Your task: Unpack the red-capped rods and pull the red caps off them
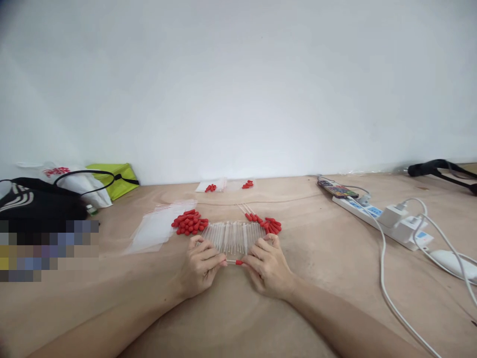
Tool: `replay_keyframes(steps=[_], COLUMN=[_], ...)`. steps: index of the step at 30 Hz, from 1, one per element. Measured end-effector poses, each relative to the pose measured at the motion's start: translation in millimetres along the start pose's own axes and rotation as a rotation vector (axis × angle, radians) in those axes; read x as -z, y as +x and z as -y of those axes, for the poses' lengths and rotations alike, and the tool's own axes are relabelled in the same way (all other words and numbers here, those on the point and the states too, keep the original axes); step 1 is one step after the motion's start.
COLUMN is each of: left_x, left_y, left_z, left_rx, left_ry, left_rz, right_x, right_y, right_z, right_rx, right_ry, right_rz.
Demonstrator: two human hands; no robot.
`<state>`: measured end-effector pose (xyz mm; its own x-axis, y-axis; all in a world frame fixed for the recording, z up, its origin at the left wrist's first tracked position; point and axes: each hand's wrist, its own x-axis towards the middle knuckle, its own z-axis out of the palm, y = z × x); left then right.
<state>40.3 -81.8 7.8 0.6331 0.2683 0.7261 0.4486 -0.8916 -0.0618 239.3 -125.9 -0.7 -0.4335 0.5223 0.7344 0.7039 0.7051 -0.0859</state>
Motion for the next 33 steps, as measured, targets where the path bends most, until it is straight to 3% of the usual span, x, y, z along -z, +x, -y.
replay_keyframes(steps=[3, 7, 12, 15, 19, 21, 25, 30, 33], left_x=[2.9, 6.6, 2.6, 1.5, -2.2, -7.1, -18.4, -25.0, -24.9], left_y=[-2, -11, -15, -5, 15, 23, 31, 27, 25], left_z=[3, 14, 19, 21, 29, 32, 30, 24, 23], left_rx=[0.018, 0.138, 0.268, 0.286, 0.267, 0.261, 0.236, 0.182, 0.178], left_ry=[-0.012, -0.007, -0.103, -0.118, -0.081, -0.066, -0.036, -0.008, -0.083], left_rz=[0.005, -0.002, 0.061, 0.054, 0.0, -0.021, 0.015, 0.179, 0.201], right_x=[3, 9, 7, 4, 9, 12, 13, 10, 11], right_y=[-4, -14, -12, -1, 15, 19, 11, -1, -1], right_z=[-4, -16, -30, -45, -76, -88, -92, -85, -84], right_rx=[-0.006, -0.132, -0.301, -0.529, -0.95, -1.038, -1.0, -0.809, -0.783], right_ry=[-0.006, -0.048, 0.196, 0.267, 0.428, 0.418, 0.32, 0.211, 0.122], right_rz=[0.011, -0.036, -0.118, -0.165, -0.158, -0.184, -0.239, -0.02, 0.024])
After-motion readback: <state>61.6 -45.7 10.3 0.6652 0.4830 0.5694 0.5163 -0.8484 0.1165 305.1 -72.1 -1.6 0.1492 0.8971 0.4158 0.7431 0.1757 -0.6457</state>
